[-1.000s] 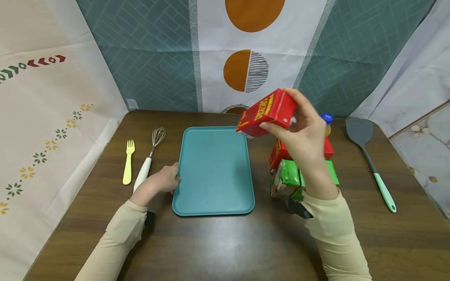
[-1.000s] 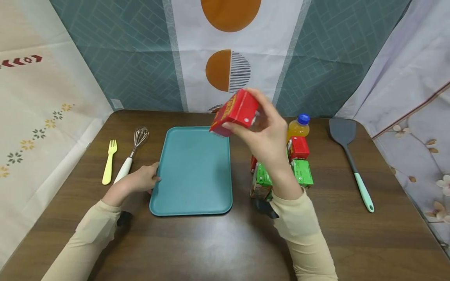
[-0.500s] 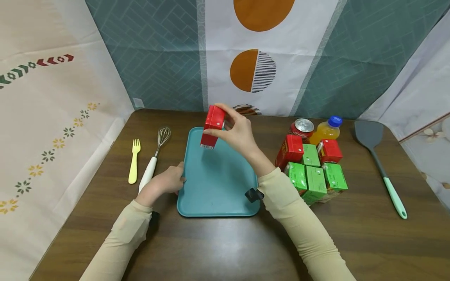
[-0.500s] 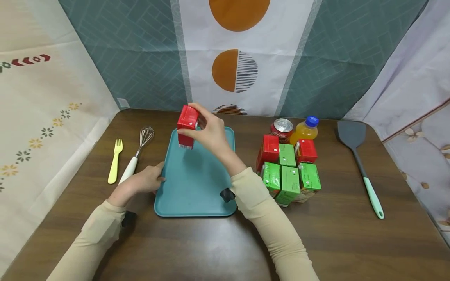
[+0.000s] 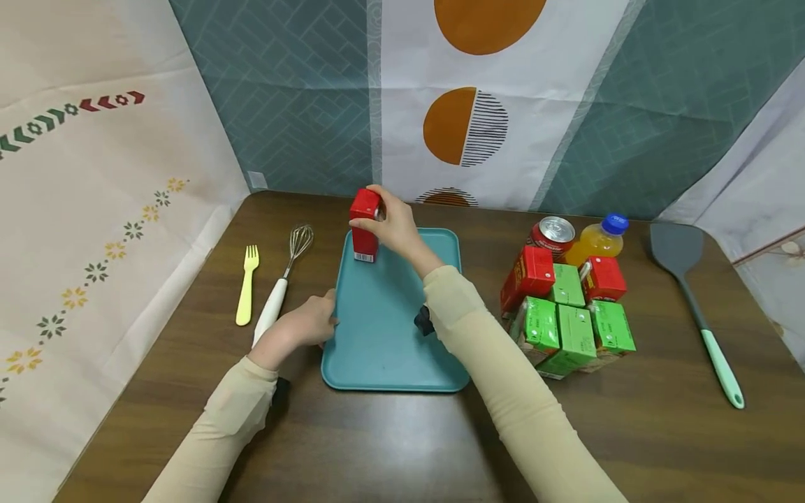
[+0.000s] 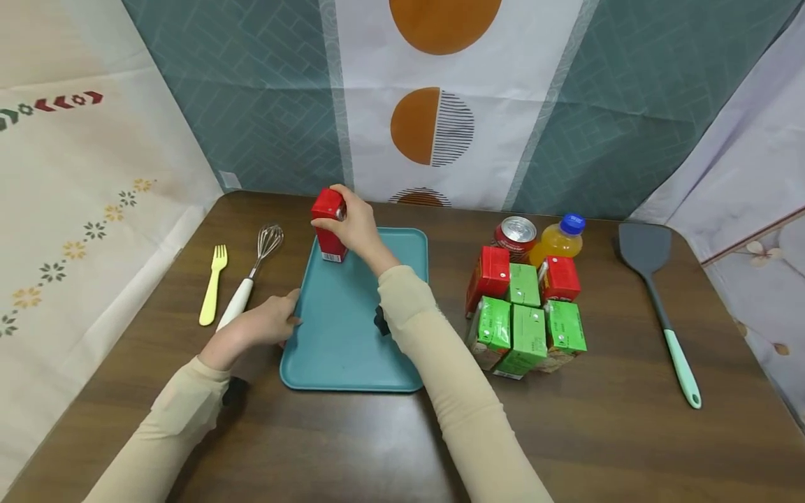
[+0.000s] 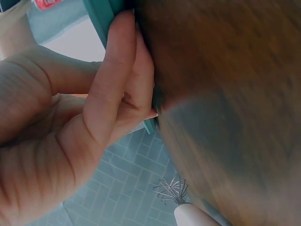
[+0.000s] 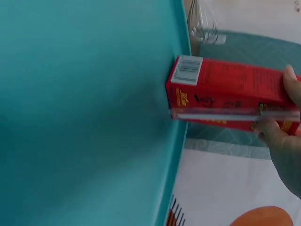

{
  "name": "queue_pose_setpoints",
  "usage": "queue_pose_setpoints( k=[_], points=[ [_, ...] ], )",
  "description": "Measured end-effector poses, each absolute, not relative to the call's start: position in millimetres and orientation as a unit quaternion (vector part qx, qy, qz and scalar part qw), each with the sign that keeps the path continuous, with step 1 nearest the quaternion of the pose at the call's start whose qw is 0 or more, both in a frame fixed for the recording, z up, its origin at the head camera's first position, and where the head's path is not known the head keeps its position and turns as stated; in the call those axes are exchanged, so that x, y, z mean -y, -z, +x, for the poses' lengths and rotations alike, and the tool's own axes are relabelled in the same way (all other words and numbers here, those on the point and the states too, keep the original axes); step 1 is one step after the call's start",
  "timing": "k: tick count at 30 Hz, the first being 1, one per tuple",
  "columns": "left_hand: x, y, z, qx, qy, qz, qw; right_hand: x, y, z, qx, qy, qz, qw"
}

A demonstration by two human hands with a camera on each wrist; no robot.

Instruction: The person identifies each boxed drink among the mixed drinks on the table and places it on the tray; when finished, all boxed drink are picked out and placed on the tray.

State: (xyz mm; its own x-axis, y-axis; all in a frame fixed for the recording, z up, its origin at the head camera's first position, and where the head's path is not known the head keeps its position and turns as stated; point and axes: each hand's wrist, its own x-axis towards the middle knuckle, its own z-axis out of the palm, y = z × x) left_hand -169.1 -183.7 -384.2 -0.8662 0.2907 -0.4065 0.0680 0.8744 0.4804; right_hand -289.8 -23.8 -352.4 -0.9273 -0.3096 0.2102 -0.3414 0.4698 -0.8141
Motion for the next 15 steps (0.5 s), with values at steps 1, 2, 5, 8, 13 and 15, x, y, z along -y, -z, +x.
queue_pose_setpoints(
  k=[1,2,5,8,13,15],
  points=[
    [184.2,384.2,-169.4,-0.938,-0.232,0.095,0.240,25.8,352.1,-292.6,0.856,-0.476,0.200,0.011],
    [184.8,383.8,-169.5,-0.938,-0.231,0.097,0.240,27.6,352.1,-294.8,0.856,-0.473,0.207,0.002],
    [183.7,382.1,-169.5,-0.940,-0.224,0.093,0.241,29.7,352.1,-296.6,0.854,-0.467,0.227,-0.017],
    [182.3,380.2,-169.3,-0.941,-0.220,0.091,0.240,29.2,351.7,-294.9,0.856,-0.462,0.231,-0.028],
    [181.0,381.2,-169.1,-0.939,-0.225,0.089,0.244,24.9,351.3,-292.1,0.877,-0.420,0.229,-0.043],
    [181.5,381.4,-168.8,-0.938,-0.227,0.084,0.248,23.7,350.6,-289.3,0.882,-0.408,0.231,-0.045]
  ],
)
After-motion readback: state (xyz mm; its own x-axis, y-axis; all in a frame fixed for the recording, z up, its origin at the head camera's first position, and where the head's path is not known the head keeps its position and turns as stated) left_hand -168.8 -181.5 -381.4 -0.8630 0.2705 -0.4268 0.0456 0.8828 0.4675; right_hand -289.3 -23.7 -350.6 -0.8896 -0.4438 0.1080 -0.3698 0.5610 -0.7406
